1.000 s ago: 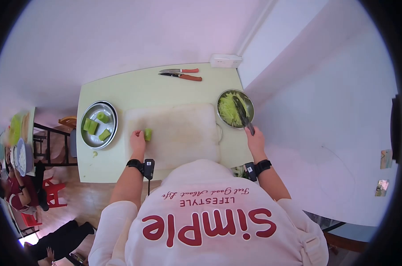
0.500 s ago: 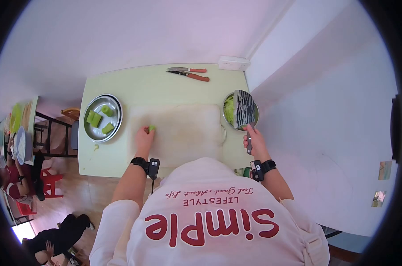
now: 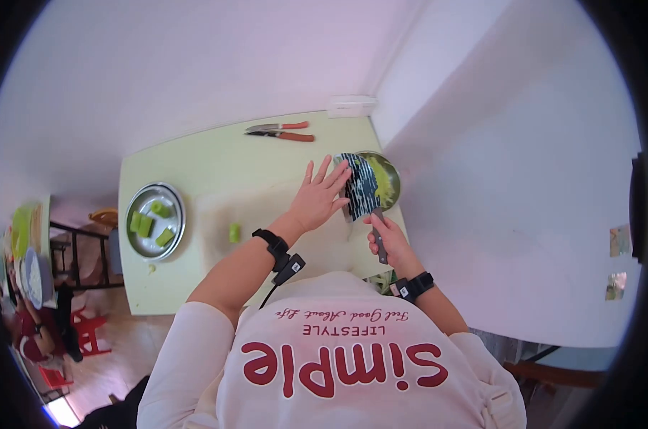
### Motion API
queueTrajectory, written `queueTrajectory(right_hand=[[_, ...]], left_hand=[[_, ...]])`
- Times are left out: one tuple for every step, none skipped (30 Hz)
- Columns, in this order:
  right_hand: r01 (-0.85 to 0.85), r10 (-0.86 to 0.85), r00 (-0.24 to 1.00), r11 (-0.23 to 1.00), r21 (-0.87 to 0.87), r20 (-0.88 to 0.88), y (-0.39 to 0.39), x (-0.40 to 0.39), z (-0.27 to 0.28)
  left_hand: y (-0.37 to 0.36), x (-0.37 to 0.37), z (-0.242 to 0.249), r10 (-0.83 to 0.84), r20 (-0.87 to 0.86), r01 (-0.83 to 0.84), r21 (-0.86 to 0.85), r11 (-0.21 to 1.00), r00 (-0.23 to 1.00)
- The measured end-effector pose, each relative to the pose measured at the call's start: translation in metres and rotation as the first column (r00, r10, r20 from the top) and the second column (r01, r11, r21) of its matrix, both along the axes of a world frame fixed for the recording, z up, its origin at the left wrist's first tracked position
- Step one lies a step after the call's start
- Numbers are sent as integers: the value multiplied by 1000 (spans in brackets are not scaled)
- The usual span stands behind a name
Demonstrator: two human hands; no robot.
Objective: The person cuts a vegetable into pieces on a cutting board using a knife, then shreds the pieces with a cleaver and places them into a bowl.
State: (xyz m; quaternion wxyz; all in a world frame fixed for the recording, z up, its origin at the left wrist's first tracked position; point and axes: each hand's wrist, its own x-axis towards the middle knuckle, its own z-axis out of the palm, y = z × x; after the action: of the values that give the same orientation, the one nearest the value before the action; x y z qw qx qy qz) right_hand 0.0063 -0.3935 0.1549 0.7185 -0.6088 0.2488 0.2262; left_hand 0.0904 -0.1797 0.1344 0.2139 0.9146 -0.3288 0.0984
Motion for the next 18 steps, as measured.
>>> queueTrajectory(right_hand=[[17,-17,999,1000,-5,27,-6,-3,3],[33,-32,998,999,-9,53,-12,-4,6],[61,-61,996,998,0,65,-20,-5,7],[82,-81,995,997,-6,64,-26,-5,10],[131,-130,988,991,-4,79,-33,-5,12],[178,-177,980,984,0,95,-40,-3,13],[193,-192,977,981,-3,91,-47,0,12],[232,-229,968,973,-10,105,-52,3,7],[266,-263,958,964,-16,119,-59,7,3],[270,-267,957,963,-13,114,-68,11,-3],[303,-289,947,949,-92,140,-75,16,-12],[332,-306,938,928,-171,163,-81,20,-18],[331,-307,940,928,-170,152,-87,23,-23],[327,-296,939,926,-190,172,-93,26,-26],[324,-285,938,923,-207,197,-97,30,-32],[319,-283,941,925,-205,187,-100,33,-35],[302,-272,948,931,-206,164,-102,34,-38],[285,-259,955,936,-208,142,-104,35,-40]], left_hand=[[-15,8,2,-53,37,53,14,999,998],[-30,16,2,-79,37,79,7,997,996],[-45,23,1,-99,25,99,13,995,995],[-59,28,0,-117,12,116,19,993,993],[-71,31,-2,-136,10,136,16,991,991],[-81,35,-4,-167,8,167,0,986,986],[-91,38,-6,-196,2,196,-15,980,981],[-98,39,-17,-207,-3,207,-16,978,978],[-104,41,-32,-187,-46,185,-49,982,981],[-108,42,-42,-165,-88,159,-79,984,982],[-108,44,-52,-168,-92,161,-75,984,982],[-108,44,-59,-126,-337,156,62,986,933],[-110,43,-66,-44,-555,180,194,964,831],[-113,41,-75,-38,-562,178,197,964,826],[-115,41,-79,-44,-455,93,87,992,890],[-116,40,-81,-32,-346,21,-35,999,938],[-120,42,-85,-24,-359,14,-29,999,933],[-128,46,-70,-40,-242,27,-58,998,969]])
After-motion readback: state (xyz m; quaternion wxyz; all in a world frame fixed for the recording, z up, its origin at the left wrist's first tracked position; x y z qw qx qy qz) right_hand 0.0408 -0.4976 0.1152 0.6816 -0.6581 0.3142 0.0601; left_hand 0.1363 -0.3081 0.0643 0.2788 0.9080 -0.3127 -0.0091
